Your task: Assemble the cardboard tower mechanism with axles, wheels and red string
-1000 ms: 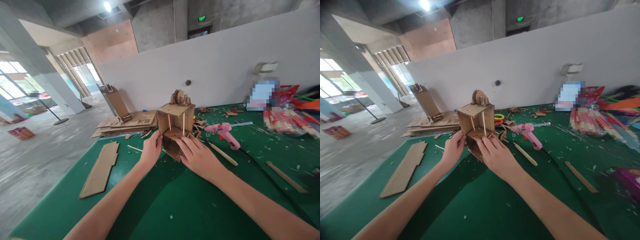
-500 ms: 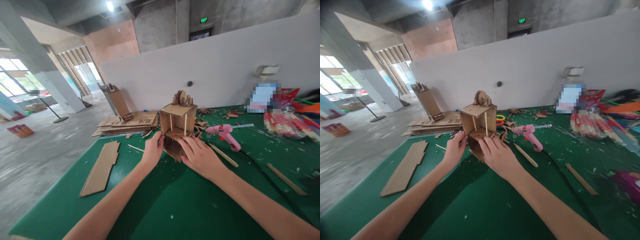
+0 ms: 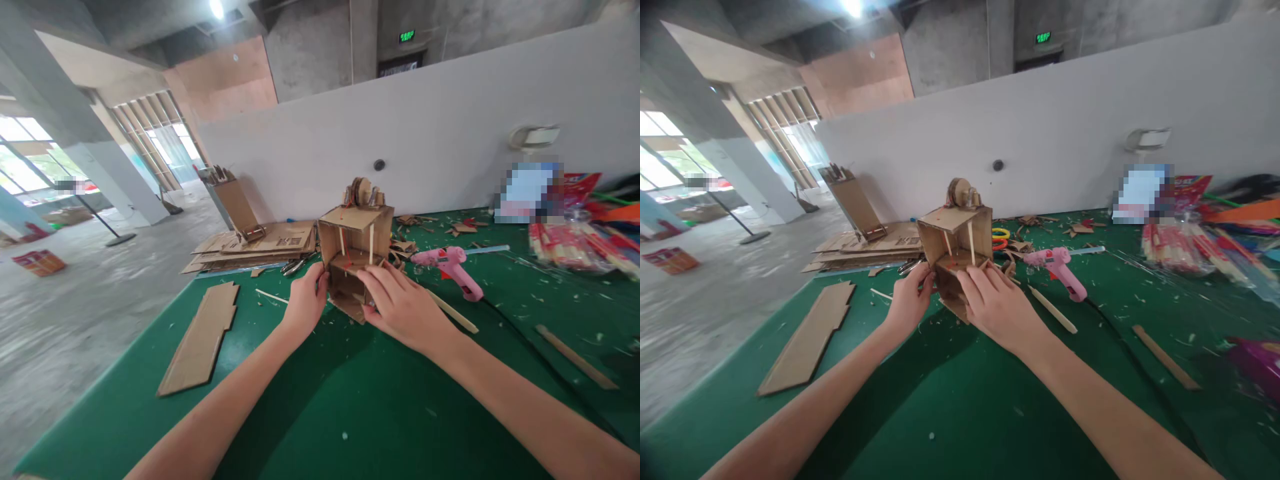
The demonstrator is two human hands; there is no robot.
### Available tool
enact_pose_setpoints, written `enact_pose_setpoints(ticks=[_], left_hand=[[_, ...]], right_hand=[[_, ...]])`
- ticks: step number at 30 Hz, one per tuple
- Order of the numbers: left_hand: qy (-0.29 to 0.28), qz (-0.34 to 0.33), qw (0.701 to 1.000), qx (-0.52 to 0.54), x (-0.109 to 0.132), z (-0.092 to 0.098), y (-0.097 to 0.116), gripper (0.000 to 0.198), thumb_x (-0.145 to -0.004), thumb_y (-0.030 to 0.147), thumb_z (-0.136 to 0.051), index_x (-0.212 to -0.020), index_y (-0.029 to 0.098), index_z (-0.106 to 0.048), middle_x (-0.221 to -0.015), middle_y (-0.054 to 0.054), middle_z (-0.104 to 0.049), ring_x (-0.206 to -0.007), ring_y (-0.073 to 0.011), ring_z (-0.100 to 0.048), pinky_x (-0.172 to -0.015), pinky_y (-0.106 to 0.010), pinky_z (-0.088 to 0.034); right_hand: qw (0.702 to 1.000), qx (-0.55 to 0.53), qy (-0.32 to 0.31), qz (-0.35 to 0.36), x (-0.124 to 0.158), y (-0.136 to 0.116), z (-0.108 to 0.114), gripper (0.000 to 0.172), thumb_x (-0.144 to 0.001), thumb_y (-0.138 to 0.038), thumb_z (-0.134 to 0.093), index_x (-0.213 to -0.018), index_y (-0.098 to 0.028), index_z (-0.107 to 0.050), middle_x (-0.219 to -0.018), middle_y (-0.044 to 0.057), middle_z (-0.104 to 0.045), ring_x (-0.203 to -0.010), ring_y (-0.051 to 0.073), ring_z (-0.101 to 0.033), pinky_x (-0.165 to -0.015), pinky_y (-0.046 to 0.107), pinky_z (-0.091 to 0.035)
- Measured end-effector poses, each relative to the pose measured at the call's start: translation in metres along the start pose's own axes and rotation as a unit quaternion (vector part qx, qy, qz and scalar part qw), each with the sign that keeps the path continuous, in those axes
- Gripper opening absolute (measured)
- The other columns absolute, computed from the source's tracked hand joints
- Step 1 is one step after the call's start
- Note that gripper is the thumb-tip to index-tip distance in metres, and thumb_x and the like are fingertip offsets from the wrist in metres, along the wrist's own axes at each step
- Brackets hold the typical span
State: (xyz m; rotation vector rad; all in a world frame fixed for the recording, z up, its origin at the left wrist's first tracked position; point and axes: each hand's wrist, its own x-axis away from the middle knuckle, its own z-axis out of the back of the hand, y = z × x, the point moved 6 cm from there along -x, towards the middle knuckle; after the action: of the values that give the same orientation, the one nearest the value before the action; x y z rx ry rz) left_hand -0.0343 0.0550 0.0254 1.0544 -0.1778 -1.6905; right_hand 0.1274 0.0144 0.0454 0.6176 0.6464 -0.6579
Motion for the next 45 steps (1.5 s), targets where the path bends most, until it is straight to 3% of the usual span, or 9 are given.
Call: enact_pose_setpoints(ticks=[19, 23, 28, 31, 33, 35, 37, 40, 45], left_hand=[[-0.021, -0.016, 1.000, -0.002, 0.000, -0.006, -0.003, 0.020, -0.090, 0.027, -0.038, -0.102, 0.021, -0.053, -0.083, -0.003, -0.065, -0.073, -0.0150, -0.062, -0.063, -0.025, -0.050], [-0.025, -0.045, 0.999, -0.014, 0.001, 0.005, 0.008, 0.015, -0.087, 0.027, -0.043, -0.094, 0.020, -0.054, -0.085, -0.003, -0.066, -0.073, -0.0141, -0.063, -0.061, -0.023, -0.049], [-0.018, -0.158, 0.984, -0.075, -0.005, 0.033, 0.035, 0.019, -0.079, 0.038, -0.055, -0.076, 0.020, -0.057, -0.069, 0.000, -0.063, -0.061, -0.0132, -0.060, -0.061, -0.026, -0.048], [0.097, -0.212, 0.972, 0.000, -0.025, 0.060, 0.051, 0.040, -0.076, 0.048, -0.058, -0.103, 0.019, -0.054, -0.095, -0.007, -0.060, -0.086, -0.0191, -0.059, -0.076, -0.033, -0.049], [0.106, -0.228, 0.966, 0.054, -0.045, 0.066, 0.059, 0.068, -0.074, 0.055, -0.059, -0.129, 0.022, -0.036, -0.129, -0.014, -0.043, -0.114, -0.0257, -0.048, -0.091, -0.040, -0.044], [0.052, -0.245, 0.962, 0.106, -0.065, 0.060, 0.067, 0.073, -0.076, 0.061, -0.053, -0.136, 0.027, -0.027, -0.144, -0.011, -0.027, -0.129, -0.0290, -0.032, -0.099, -0.045, -0.037], [-0.009, -0.262, 0.953, 0.149, -0.075, 0.048, 0.074, 0.064, -0.081, 0.063, -0.042, -0.135, 0.029, -0.030, -0.145, -0.008, -0.027, -0.135, -0.0291, -0.022, -0.104, -0.046, -0.031], [-0.078, -0.247, 0.951, 0.168, -0.074, 0.027, 0.078, 0.057, -0.085, 0.058, -0.041, -0.131, 0.025, -0.039, -0.138, -0.010, -0.038, -0.130, -0.0271, -0.032, -0.106, -0.045, -0.029], [-0.020, -0.229, 0.960, 0.158, -0.066, 0.021, 0.076, 0.047, -0.092, 0.051, -0.026, -0.125, 0.023, -0.045, -0.128, -0.009, -0.048, -0.123, -0.0204, -0.040, -0.107, -0.039, -0.027]], right_hand=[[1.000, 0.009, 0.004, 0.004, -0.017, 0.021, 0.021, 0.046, -0.082, -0.017, -0.051, -0.125, -0.003, -0.043, -0.121, 0.017, -0.051, -0.107, 0.028, -0.044, -0.093, 0.042, -0.043], [0.999, -0.024, 0.004, -0.039, -0.012, 0.026, 0.017, 0.049, -0.080, -0.021, -0.055, -0.126, -0.008, -0.042, -0.122, 0.017, -0.047, -0.110, 0.030, -0.040, -0.091, 0.045, -0.043], [0.997, -0.036, -0.020, -0.064, -0.010, 0.027, 0.008, 0.057, -0.081, -0.027, -0.058, -0.133, -0.015, -0.036, -0.124, 0.017, -0.040, -0.111, 0.031, -0.039, -0.090, 0.047, -0.043], [0.996, -0.041, -0.021, -0.074, -0.011, 0.027, 0.007, 0.053, -0.080, -0.019, -0.056, -0.131, -0.014, -0.038, -0.126, 0.018, -0.039, -0.113, 0.030, -0.039, -0.092, 0.044, -0.043], [0.996, -0.033, -0.014, -0.087, -0.012, 0.026, 0.008, 0.053, -0.078, -0.017, -0.057, -0.128, -0.012, -0.041, -0.127, 0.018, -0.039, -0.113, 0.030, -0.039, -0.087, 0.042, -0.045], [0.996, 0.005, 0.002, -0.093, -0.014, 0.023, 0.011, 0.049, -0.078, -0.020, -0.056, -0.125, -0.011, -0.044, -0.125, 0.017, -0.043, -0.111, 0.031, -0.040, -0.081, 0.040, -0.047], [0.995, 0.061, 0.025, -0.076, -0.017, 0.016, 0.015, 0.045, -0.081, -0.023, -0.054, -0.123, -0.012, -0.048, -0.122, 0.016, -0.048, -0.109, 0.032, -0.041, -0.081, 0.043, -0.044], [0.991, 0.121, 0.046, -0.030, -0.024, 0.004, 0.017, 0.042, -0.085, -0.021, -0.049, -0.125, -0.012, -0.048, -0.122, 0.014, -0.053, -0.108, 0.029, -0.041, -0.088, 0.045, -0.037], [0.989, 0.140, 0.041, 0.011, -0.034, -0.003, 0.016, 0.043, -0.088, -0.016, -0.043, -0.131, -0.015, -0.044, -0.123, 0.013, -0.055, -0.112, 0.026, -0.041, -0.086, 0.040, -0.033]])
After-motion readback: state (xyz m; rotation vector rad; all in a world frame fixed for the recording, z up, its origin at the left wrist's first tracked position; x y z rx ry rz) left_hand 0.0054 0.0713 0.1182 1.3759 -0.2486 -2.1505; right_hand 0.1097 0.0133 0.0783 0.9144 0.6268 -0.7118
